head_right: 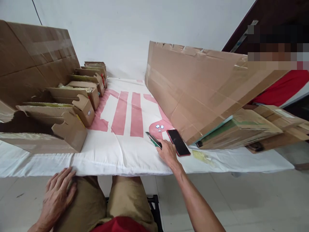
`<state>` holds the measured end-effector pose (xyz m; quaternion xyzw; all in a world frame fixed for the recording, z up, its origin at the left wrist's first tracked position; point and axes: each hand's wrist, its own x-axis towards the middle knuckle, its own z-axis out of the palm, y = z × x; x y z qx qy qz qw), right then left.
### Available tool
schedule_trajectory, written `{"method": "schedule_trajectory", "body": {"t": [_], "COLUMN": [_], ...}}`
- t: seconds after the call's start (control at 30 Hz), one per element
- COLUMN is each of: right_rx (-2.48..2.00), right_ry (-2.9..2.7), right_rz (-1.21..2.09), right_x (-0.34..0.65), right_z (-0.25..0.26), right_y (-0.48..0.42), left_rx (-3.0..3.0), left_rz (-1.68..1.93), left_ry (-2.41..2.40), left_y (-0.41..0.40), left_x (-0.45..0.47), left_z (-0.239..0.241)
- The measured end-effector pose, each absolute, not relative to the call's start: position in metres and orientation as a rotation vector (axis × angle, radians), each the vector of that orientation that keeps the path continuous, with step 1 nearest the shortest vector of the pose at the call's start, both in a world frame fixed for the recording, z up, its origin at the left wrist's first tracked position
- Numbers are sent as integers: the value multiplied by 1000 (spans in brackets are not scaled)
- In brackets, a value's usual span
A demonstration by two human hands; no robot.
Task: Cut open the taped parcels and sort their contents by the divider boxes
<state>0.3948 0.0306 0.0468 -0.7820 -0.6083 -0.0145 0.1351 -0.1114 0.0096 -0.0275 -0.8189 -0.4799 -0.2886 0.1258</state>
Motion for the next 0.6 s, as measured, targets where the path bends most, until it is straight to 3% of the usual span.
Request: {"method": "schedule_trajectory", "body": {"t": [0.27,0.6], "right_rx": [-2235,-2336], "right_ry": [-1799,-1886], "right_rz": [-66,3], "right_x": [438,445], "right_z": [79,76], "right_y": [52,126], "left_rx": [-2399,-2421], "left_rz": [-840,-805], "left_ry": [-1420,-1468], "left_y": [8,6], "left_x": [-116,-119], "left_z": [-32,-35]}}
